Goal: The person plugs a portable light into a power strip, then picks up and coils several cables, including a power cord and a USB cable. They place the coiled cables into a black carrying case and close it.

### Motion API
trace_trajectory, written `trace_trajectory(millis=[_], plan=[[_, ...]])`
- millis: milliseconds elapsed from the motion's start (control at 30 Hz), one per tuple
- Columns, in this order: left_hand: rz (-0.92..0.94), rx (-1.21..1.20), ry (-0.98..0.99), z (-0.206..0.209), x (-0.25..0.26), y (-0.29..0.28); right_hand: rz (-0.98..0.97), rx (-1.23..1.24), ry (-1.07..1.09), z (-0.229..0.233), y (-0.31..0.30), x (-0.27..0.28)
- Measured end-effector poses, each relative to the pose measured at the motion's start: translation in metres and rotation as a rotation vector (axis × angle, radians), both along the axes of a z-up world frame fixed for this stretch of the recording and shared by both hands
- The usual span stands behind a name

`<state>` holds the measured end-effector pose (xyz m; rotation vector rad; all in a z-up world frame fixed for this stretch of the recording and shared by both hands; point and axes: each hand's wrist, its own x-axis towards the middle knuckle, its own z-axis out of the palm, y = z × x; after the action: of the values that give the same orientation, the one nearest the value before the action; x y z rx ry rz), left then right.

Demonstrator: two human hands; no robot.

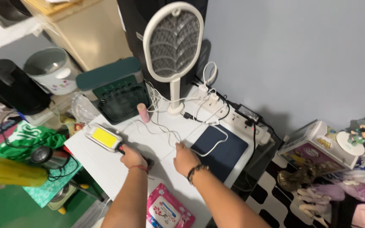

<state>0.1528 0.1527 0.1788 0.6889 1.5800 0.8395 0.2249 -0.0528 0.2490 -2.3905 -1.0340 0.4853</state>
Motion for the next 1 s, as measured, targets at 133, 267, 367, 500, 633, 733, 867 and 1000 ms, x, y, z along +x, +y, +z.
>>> trace_trajectory(millis=[133,267,367,500,633,733,867,1000], plan=[[-0.036,0.073,0.033,-0.049,0.010,0.029,0.078,-0.033,-0.040,-0.027,-0.002,0.028],[-0.094,0.048,-0.065,-0.069,0.012,0.050,0.056,-0.048,0.074,-0.031,-0.009,0.027],[-0.138,0.038,-0.042,-0.074,0.017,0.050,0.088,0.175,0.125,-0.022,-0.020,0.008],[-0.236,-0.076,-0.096,-0.075,0.022,0.062,0.041,0.184,0.125,0.009,-0.042,-0.015],[-0.277,-0.012,-0.170,-0.085,0.017,0.068,-0.082,0.367,0.172,0.039,-0.101,-0.043],[-0.206,0.131,-0.134,-0.092,0.006,0.048,-0.234,0.498,0.285,0.050,-0.164,-0.086],[-0.242,0.463,-0.181,-0.071,-0.026,-0.017,-0.407,0.484,0.403,0.055,-0.254,-0.154],[-0.811,0.922,-0.028,-0.042,-0.072,-0.166,-0.542,0.489,0.291,0.041,-0.326,-0.192]])
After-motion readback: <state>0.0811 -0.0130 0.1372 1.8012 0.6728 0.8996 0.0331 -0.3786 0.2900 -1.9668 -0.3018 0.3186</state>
